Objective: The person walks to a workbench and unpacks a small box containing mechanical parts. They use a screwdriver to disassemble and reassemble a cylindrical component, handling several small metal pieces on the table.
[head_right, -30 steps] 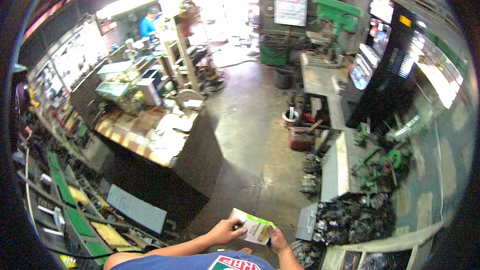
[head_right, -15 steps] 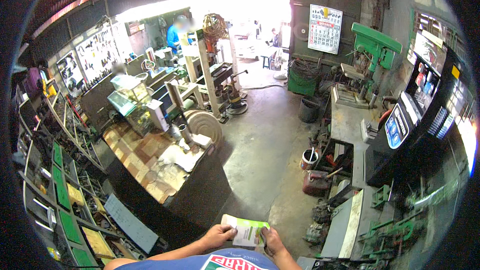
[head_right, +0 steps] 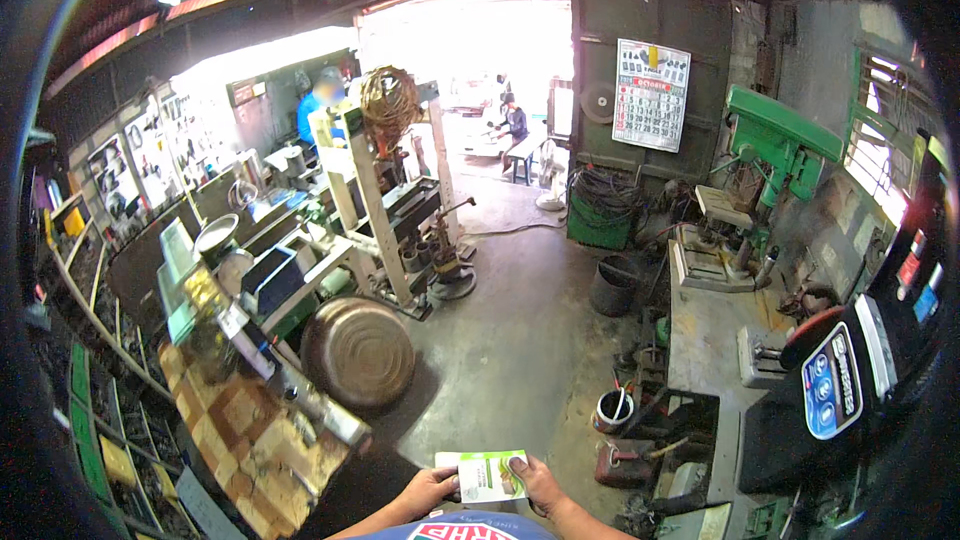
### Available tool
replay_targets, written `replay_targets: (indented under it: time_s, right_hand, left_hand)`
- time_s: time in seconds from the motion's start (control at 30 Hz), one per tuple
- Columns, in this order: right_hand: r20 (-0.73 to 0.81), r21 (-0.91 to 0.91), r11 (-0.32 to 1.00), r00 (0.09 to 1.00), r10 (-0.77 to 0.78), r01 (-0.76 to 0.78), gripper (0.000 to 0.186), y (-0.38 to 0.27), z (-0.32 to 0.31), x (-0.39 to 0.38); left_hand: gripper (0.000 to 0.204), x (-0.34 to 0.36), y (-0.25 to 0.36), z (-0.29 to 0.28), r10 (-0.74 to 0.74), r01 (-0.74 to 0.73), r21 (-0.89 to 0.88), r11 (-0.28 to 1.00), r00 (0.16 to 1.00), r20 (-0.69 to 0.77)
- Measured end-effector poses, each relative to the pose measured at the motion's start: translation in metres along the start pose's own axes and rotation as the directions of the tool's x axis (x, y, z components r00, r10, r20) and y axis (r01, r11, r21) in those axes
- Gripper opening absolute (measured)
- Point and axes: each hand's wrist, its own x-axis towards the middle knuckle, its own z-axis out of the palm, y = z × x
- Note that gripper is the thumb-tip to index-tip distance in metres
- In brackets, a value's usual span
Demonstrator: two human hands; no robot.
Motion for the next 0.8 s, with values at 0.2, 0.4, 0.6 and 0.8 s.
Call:
replay_targets:
  time_s: [0.2,0.4,0.6,0.8]
  right_hand:
    - [-0.116,-0.313,0.916,0.947,-0.299,0.251,0.052,-0.12,-0.038,0.154]
    - [-0.231,-0.059,0.95,0.922,-0.311,0.305,0.066,-0.208,-0.111,0.3]
    - [-0.354,0.017,0.989,0.926,-0.131,0.147,0.058,-0.287,-0.19,0.454]
    - [-0.034,0.026,0.99,0.99,-0.137,0.138,0.056,-0.433,-0.236,0.641]
  left_hand:
    - [0.043,0.198,0.165,-0.037,-0.053,-0.017,0.374,0.927,0.983,0.175]
    - [0.031,0.391,0.27,-0.015,0.079,-0.17,0.434,0.885,0.972,0.219]
    - [0.031,0.58,0.33,-0.01,0.125,-0.15,0.331,0.932,0.988,0.093]
    - [0.039,0.725,0.429,-0.045,0.141,-0.141,0.097,0.985,0.99,0.004]
